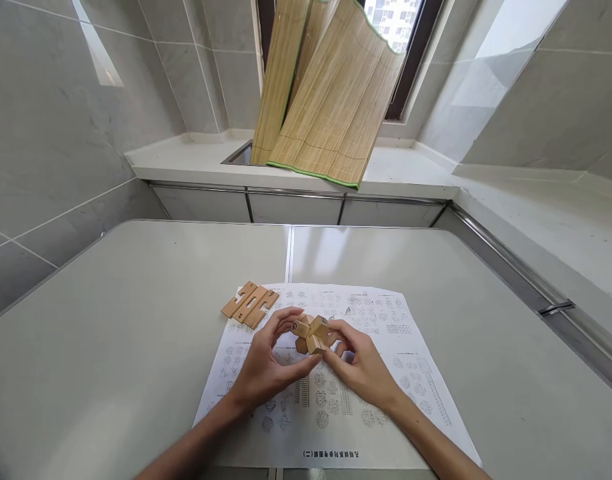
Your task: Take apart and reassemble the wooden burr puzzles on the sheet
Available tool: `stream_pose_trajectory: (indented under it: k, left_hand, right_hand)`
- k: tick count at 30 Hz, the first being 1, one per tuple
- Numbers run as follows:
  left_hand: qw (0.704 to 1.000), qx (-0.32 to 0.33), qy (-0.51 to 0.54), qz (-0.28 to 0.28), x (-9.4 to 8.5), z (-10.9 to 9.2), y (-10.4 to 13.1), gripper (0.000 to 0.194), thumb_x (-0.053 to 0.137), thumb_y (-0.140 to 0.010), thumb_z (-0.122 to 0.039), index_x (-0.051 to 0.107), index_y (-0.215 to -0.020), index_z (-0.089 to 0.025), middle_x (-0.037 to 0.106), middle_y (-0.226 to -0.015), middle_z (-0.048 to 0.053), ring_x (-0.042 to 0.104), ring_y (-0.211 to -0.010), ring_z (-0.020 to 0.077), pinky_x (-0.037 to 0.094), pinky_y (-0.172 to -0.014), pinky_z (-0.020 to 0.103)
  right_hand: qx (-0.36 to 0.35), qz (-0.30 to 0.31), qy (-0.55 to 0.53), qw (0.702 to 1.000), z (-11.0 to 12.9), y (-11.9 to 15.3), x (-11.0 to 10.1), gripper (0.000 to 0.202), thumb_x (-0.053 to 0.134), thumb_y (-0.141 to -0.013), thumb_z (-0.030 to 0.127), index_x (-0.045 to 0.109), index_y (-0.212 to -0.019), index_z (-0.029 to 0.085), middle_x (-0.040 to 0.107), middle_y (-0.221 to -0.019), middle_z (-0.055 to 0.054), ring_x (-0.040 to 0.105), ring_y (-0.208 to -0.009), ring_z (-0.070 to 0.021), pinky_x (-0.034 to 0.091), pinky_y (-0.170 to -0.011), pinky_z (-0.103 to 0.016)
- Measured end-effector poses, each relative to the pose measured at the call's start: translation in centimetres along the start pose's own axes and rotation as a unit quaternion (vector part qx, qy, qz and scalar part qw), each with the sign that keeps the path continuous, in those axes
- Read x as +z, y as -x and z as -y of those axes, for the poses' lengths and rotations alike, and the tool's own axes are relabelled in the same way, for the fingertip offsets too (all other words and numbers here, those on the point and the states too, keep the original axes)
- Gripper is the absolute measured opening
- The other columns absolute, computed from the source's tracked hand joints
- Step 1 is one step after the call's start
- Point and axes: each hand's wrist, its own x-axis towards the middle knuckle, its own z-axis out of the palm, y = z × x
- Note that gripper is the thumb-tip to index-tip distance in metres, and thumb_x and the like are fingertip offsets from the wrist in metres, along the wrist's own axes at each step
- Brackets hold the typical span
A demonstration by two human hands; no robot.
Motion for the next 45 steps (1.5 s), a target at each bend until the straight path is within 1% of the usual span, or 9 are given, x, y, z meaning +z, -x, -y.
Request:
stream_pose_trajectory:
  k: [4, 12, 15, 19, 23, 28, 34, 41, 45]
  left_hand:
    - [0.999, -0.03, 0.019, 0.014, -0.1, -0.2, 0.0, 0.064, 0.086, -0.078, -0.03, 0.057, -0.134, -0.021, 0.071, -0.127, 0.01, 0.068, -0.121, 0.0281, 0.052, -0.112, 0.047]
    - [0.994, -0.078, 0.071, 0.039, -0.3, -0.3, -0.3, 0.054, 0.083, -0.082, -0.033, 0.062, -0.13, -0.021, 0.074, -0.125, 0.011, 0.07, -0.12, 0.0288, 0.055, -0.108, 0.045]
    - [0.982, -0.123, 0.138, 0.041, -0.2, -0.1, -0.4, 0.051, 0.082, -0.084, -0.034, 0.062, -0.129, -0.02, 0.076, -0.122, 0.011, 0.071, -0.12, 0.0296, 0.055, -0.108, 0.046]
    - [0.977, -0.119, 0.165, 0.063, 0.4, 0.0, -0.1, 0.048, 0.081, -0.084, -0.031, 0.065, -0.127, -0.019, 0.077, -0.121, 0.011, 0.072, -0.119, 0.0302, 0.055, -0.107, 0.046]
    - [0.979, -0.093, 0.163, 0.08, 0.9, 0.0, 0.1, 0.047, 0.083, -0.082, -0.028, 0.067, -0.125, -0.02, 0.076, -0.124, 0.01, 0.07, -0.121, 0.0295, 0.055, -0.108, 0.044]
    - [0.974, -0.125, 0.184, 0.047, 0.0, 0.5, -0.5, 0.054, 0.085, -0.081, -0.038, 0.066, -0.128, -0.019, 0.076, -0.124, 0.012, 0.07, -0.123, 0.032, 0.054, -0.11, 0.048]
    - [0.962, -0.168, 0.213, -0.021, -1.4, 0.6, -1.3, 0.062, 0.085, -0.08, -0.046, 0.064, -0.132, -0.019, 0.074, -0.131, 0.012, 0.063, -0.133, 0.0328, 0.047, -0.118, 0.049]
    - [0.97, -0.122, 0.208, 0.001, -1.5, 0.4, -1.2, 0.066, 0.085, -0.081, -0.041, 0.061, -0.138, -0.018, 0.072, -0.136, 0.013, 0.063, -0.134, 0.0327, 0.048, -0.118, 0.047]
    - [0.984, -0.082, 0.16, 0.015, -1.4, 0.4, -0.9, 0.065, 0.084, -0.081, -0.034, 0.061, -0.14, -0.019, 0.069, -0.14, 0.013, 0.063, -0.133, 0.032, 0.049, -0.117, 0.047]
  right_hand:
    - [0.009, -0.02, -0.021, 1.0, -0.6, -0.1, -0.1, 0.029, 0.06, -0.1, 0.051, 0.063, -0.109, 0.024, 0.066, -0.077, -0.001, 0.058, -0.06, -0.0173, 0.048, -0.056, -0.028]
    - [-0.01, -0.045, -0.006, 0.999, -0.5, 0.0, 0.1, 0.027, 0.062, -0.1, 0.05, 0.064, -0.107, 0.024, 0.067, -0.075, -0.001, 0.061, -0.064, -0.0186, 0.051, -0.058, -0.029]
    - [-0.036, -0.049, 0.01, 0.998, 0.0, 0.0, 0.2, 0.038, 0.068, -0.097, 0.046, 0.057, -0.128, 0.027, 0.07, -0.1, -0.005, 0.066, -0.073, -0.0194, 0.058, -0.065, -0.032]
    - [-0.131, -0.061, 0.08, 0.986, 0.1, 0.0, 0.4, 0.067, 0.078, -0.087, 0.037, 0.045, -0.145, 0.033, 0.053, -0.141, -0.013, 0.063, -0.117, -0.0307, 0.063, -0.086, -0.041]
    - [-0.188, -0.055, 0.119, 0.973, 0.1, -0.1, 0.3, 0.058, 0.07, -0.09, 0.025, 0.047, -0.142, 0.033, 0.053, -0.135, -0.012, 0.059, -0.124, -0.0329, 0.058, -0.097, -0.049]
    - [-0.184, -0.061, 0.127, 0.973, 0.3, -0.3, -0.2, 0.059, 0.072, -0.084, 0.023, 0.049, -0.138, 0.031, 0.056, -0.131, -0.013, 0.06, -0.121, -0.0357, 0.058, -0.098, -0.053]
    - [-0.125, -0.066, 0.172, 0.975, -0.7, -0.6, -0.4, 0.058, 0.076, -0.085, 0.034, 0.052, -0.138, 0.029, 0.052, -0.138, -0.013, 0.057, -0.127, -0.0354, 0.055, -0.103, -0.053]
    - [-0.114, -0.051, 0.289, 0.949, -2.4, -0.7, 0.0, 0.069, 0.076, -0.088, 0.053, 0.049, -0.148, 0.032, 0.043, -0.157, -0.013, 0.036, -0.146, -0.0424, 0.041, -0.114, -0.067]
    - [-0.119, -0.035, 0.292, 0.948, -2.2, -0.7, -0.3, 0.083, 0.076, -0.087, 0.059, 0.039, -0.156, 0.033, 0.037, -0.163, -0.014, 0.026, -0.152, -0.0451, 0.034, -0.115, -0.073]
